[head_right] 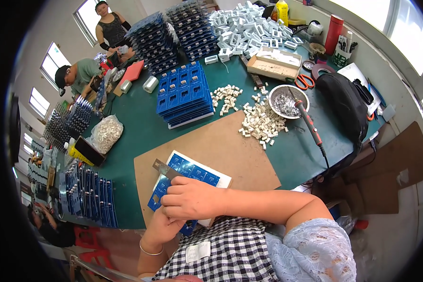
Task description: The person solders electronic components onto blue printed circuit boards with a soldering iron and solder wire, then trims the excess wire with wire cutters.
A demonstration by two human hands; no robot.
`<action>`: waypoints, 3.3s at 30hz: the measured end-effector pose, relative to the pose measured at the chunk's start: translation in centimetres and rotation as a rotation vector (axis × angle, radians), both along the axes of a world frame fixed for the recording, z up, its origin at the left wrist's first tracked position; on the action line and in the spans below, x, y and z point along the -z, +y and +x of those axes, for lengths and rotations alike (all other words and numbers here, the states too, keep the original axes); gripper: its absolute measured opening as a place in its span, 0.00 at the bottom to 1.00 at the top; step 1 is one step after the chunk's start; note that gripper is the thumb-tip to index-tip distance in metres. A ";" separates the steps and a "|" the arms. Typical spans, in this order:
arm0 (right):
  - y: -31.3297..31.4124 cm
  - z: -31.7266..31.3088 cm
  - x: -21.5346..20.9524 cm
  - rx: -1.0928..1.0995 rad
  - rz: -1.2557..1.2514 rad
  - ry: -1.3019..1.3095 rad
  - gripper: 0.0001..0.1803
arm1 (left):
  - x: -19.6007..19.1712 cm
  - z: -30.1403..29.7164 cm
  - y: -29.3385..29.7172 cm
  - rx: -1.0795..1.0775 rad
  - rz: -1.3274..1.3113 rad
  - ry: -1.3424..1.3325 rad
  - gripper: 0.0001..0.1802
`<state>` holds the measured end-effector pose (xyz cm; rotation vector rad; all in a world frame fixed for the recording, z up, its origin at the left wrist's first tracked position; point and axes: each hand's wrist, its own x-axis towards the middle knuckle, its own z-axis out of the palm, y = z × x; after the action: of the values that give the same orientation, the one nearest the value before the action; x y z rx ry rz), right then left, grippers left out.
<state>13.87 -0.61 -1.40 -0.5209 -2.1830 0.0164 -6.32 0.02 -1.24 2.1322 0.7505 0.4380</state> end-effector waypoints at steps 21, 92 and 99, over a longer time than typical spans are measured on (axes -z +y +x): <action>-2.1 4.0 0.2 -0.050 -0.856 1.705 0.25 | -3.6 -0.3 -1.8 0.237 0.200 -0.878 0.08; -4.1 2.4 3.1 -0.037 -0.556 0.501 0.13 | 1.1 1.1 -3.6 -0.205 0.163 -0.273 0.06; -4.0 1.0 3.0 0.065 -0.311 0.687 0.18 | 1.2 1.8 -3.9 -0.267 -0.080 -0.353 0.07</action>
<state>14.91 -4.60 -4.43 -0.6457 -1.4933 0.4414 -4.49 -3.87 -2.46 1.8179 0.8313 0.8842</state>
